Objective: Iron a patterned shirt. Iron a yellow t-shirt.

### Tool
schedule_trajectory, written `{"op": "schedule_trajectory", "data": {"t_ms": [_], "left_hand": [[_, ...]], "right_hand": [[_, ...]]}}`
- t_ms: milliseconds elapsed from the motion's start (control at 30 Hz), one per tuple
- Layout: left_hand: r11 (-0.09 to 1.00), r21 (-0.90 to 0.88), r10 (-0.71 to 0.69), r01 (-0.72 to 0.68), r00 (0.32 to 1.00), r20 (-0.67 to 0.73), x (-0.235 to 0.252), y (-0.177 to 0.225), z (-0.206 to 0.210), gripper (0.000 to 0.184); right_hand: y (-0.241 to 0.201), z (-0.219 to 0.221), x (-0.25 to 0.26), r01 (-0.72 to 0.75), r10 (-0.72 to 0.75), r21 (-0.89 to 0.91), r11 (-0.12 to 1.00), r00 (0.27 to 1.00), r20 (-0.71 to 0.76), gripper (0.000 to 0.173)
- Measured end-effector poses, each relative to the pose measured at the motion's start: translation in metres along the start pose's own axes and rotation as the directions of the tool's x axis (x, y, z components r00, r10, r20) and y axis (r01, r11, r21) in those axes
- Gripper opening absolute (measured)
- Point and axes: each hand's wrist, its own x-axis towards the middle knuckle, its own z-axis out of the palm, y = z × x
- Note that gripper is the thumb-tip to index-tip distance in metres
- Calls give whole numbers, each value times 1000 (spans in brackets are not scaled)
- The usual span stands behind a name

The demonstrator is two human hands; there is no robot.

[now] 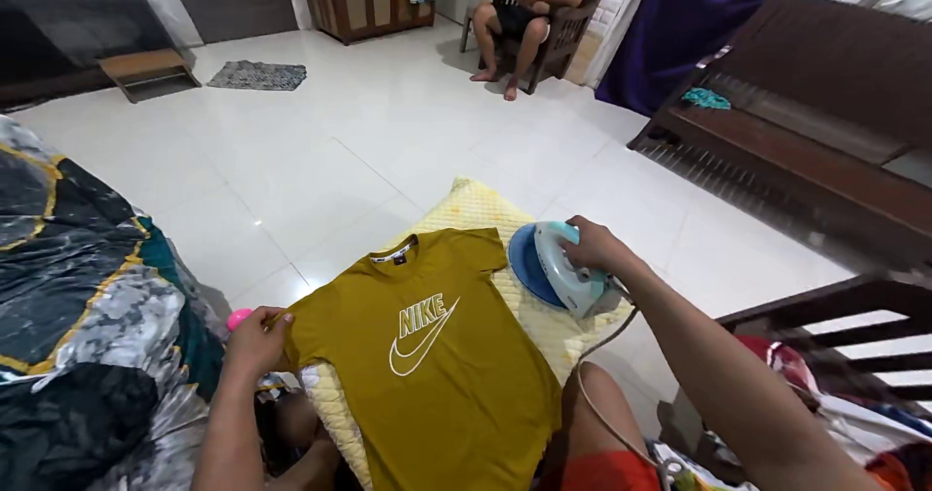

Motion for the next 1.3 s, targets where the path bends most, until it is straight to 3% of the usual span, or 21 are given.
{"op": "schedule_trajectory", "data": {"t_ms": [200,433,567,700,800,867,967,1033,1133,1200,1300], "left_hand": [[1000,-1,13,-13,998,-68,-9,10,0,25],[990,-7,133,-139,962,-237,-45,29,3,28],[964,-89,214,-249,932,-294,-77,58,14,31],[909,-169,329,-381,905,-271,-125,106,35,31],[860,-253,395,-443,892,-222,-186,140,70,30],[852,-244,452,-464,886,-106,-232,159,96,30],[763,-226,640,-606,757,130,-274,167,120,27],[693,-229,711,-684,701,54,-273,163,116,19],[696,-303,590,-651,759,-275,-253,167,78,20],[714,-263,528,-649,746,-406,-240,182,54,28],[572,-253,678,-780,623,-390,-239,218,39,38]], "right_hand": [[5,-5,6,17,-17,-6,1000,1000,-2,48],[13,-7,9,62,-63,-69,996,998,-11,50],[-15,-11,-36,62,-74,-87,994,986,-149,65],[-59,22,-96,275,-272,57,960,960,-63,64],[-90,60,-134,394,-436,265,880,891,123,65],[-105,84,-154,358,-535,503,787,802,266,63],[-118,97,-180,342,-618,637,691,736,277,54],[-120,82,-191,459,-651,572,680,737,183,37],[-118,35,-205,555,-702,524,646,702,120,31],[-113,-3,-218,644,-786,487,590,596,164,30],[-113,-54,-247,803,-917,443,399,340,210,30]]}}
